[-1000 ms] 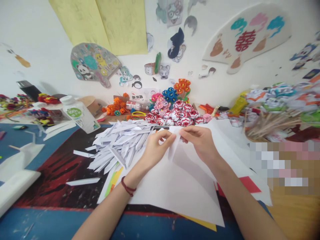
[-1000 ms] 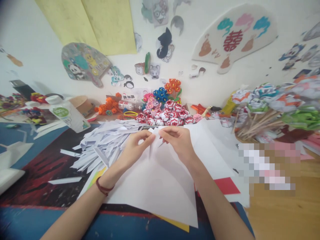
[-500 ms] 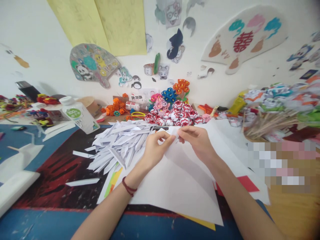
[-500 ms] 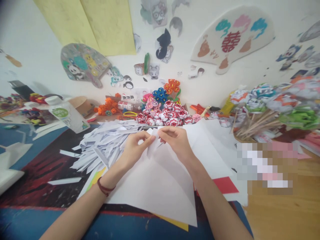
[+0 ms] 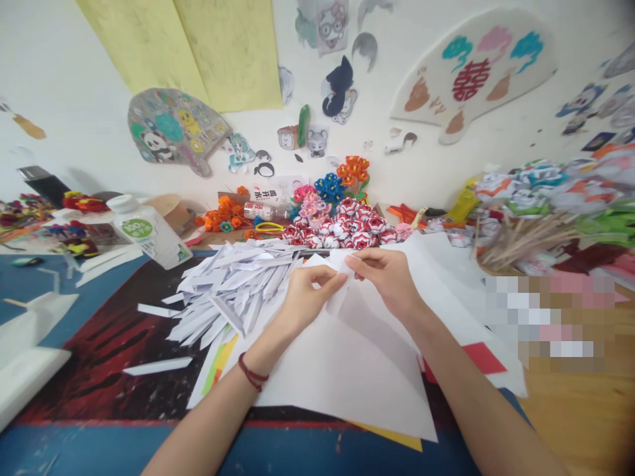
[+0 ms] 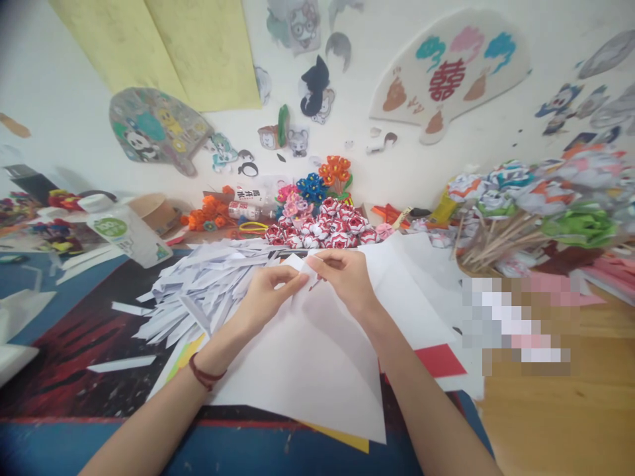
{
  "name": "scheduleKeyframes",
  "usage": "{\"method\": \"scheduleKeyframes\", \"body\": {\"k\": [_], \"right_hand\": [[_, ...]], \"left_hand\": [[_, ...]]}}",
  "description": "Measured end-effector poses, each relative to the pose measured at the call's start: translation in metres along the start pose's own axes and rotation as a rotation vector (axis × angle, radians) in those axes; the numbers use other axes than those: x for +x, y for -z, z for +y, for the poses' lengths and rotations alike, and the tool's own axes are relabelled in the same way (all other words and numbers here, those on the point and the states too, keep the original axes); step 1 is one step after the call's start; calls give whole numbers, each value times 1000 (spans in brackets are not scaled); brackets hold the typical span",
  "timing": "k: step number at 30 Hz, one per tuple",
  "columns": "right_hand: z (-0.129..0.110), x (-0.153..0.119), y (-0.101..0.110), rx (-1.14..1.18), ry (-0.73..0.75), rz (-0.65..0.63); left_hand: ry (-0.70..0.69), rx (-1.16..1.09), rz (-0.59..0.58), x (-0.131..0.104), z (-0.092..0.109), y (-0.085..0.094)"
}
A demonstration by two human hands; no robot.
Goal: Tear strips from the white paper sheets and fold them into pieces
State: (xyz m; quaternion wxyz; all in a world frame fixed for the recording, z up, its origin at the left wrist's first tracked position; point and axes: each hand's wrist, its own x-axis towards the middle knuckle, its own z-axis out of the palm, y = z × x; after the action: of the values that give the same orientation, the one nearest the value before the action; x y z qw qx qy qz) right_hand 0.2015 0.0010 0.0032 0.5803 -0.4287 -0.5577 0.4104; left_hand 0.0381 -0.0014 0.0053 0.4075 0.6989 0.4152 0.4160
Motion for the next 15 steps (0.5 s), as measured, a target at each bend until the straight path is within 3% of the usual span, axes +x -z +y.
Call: {"method": "scheduleKeyframes", "body": {"k": [15], "right_hand": [[5,2,3,-18,17,58]], "left_hand": [[51,0,-64,1,-2,1]]}}
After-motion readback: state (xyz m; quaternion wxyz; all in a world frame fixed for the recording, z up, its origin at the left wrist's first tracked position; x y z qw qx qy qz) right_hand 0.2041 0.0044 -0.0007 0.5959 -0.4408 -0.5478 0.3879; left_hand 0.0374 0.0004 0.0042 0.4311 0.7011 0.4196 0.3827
